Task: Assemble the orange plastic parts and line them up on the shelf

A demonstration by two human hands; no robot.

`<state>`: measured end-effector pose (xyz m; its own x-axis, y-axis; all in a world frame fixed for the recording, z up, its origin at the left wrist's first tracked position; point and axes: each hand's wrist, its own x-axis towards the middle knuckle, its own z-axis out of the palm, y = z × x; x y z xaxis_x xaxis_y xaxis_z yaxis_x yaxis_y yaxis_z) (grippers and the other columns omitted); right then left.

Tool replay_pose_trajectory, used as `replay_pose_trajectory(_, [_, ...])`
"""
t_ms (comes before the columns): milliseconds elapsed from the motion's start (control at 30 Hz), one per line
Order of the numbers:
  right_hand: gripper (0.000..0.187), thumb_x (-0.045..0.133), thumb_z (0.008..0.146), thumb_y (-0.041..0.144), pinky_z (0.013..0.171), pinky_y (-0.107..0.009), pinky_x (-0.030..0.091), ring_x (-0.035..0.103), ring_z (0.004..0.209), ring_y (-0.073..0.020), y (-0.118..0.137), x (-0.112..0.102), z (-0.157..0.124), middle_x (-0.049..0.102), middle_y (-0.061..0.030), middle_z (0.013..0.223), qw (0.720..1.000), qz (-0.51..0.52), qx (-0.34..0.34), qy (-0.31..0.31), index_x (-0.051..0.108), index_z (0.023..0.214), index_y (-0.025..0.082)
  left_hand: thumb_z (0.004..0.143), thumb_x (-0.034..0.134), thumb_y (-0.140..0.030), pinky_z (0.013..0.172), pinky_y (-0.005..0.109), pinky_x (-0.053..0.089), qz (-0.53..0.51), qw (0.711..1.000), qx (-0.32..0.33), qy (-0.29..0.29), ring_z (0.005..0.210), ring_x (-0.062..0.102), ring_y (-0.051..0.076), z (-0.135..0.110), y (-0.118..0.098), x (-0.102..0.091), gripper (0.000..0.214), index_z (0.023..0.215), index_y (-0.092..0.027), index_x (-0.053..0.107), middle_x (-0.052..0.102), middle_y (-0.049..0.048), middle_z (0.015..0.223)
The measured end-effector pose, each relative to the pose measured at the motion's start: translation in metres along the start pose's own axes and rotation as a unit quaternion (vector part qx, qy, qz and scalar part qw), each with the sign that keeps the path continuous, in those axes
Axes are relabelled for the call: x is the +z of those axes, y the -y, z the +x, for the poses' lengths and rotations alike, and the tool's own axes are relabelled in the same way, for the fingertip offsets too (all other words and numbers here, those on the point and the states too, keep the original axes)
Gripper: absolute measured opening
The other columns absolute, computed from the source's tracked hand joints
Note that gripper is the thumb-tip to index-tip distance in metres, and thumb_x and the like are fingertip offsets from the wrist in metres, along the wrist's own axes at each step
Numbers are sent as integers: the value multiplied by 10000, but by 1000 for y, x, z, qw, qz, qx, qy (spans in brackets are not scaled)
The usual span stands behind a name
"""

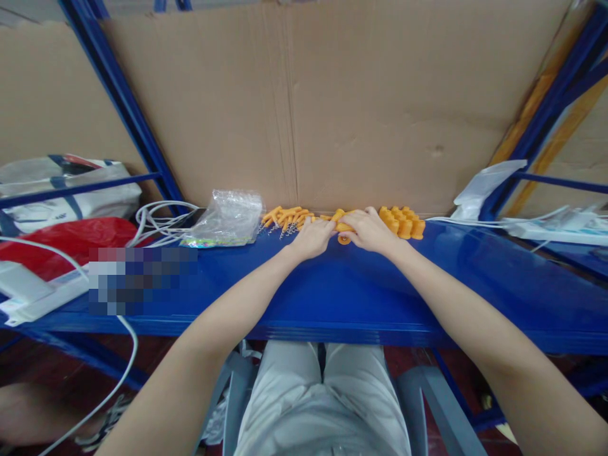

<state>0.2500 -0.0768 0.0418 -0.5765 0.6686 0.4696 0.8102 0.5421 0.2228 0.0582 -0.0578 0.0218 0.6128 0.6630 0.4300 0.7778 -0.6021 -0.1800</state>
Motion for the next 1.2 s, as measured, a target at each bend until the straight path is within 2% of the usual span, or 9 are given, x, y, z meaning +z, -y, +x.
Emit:
replay_pose_trajectory(167, [246, 502, 983, 210, 919, -419, 300, 592, 1031, -294, -1, 2, 0, 741, -148, 1057, 996, -62, -38, -42, 646, 1176, 159, 1053, 323, -257, 951, 427, 418, -20, 1000, -22, 3, 1098, 663, 302, -1, -3, -8, 333, 1193, -150, 606, 733, 164, 1107])
replay_pose_trajectory(433, [325, 461, 1007, 270, 1059, -507, 269, 605, 1066, -299, -4, 8, -1, 735, -163, 1122, 997, -39, -50, -49, 636, 1250, 142, 1041, 347, -266, 956, 442, 418, -8, 1000, -20, 3, 1110, 662, 316, -3, 1, -9, 321, 1145, -150, 627, 735, 172, 1112])
replay_pose_trajectory(633, [266, 479, 976, 199, 1095, -558, 260, 597, 1076, -298, -5, 9, 0, 738, -151, 1094, 995, -66, -50, -48, 672, 1153, 158, 1040, 361, -268, 953, 435, 428, -29, 999, -30, 9, 1122, 670, 317, -1, -1, -8, 313, 1159, -151, 626, 738, 171, 1120])
replay_pose_trajectory(833, [270, 453, 969, 138, 1118, -577, 248, 572, 1088, -281, -6, 11, 1, 717, -129, 1096, 991, -90, -52, -79, 658, 1139, 185, 1048, 349, -269, 971, 459, 445, -58, 997, -48, 2, 1118, 686, 316, 2, -4, -5, 329, 1201, -145, 612, 755, 168, 1106])
replay_pose_trajectory(933, [266, 439, 978, 126, 1128, -580, 246, 566, 1102, -273, -6, 12, 1, 705, -128, 1117, 990, -92, -53, -88, 649, 1129, 186, 1050, 346, -272, 968, 466, 475, -86, 995, -55, 3, 1106, 698, 312, 4, -3, -4, 335, 1187, -151, 626, 761, 156, 1127])
replay_pose_trajectory(1067, [246, 445, 979, 116, 1127, -575, 251, 567, 1089, -265, -7, 14, 1, 701, -121, 1104, 990, -89, -61, -93, 640, 1110, 188, 1048, 352, -291, 919, 411, 528, -145, 987, -65, 12, 1045, 720, 282, 7, 2, 1, 342, 1136, -168, 659, 770, 130, 1111])
replay_pose_trajectory(1200, [250, 434, 979, 104, 1117, -563, 256, 571, 1040, -256, -6, 15, 2, 702, -113, 1068, 989, -96, -69, -89, 635, 1105, 184, 1037, 377, -316, 949, 394, 537, -202, 977, -63, 4, 1050, 718, 260, 8, 8, 7, 341, 1121, -182, 679, 774, 105, 1104])
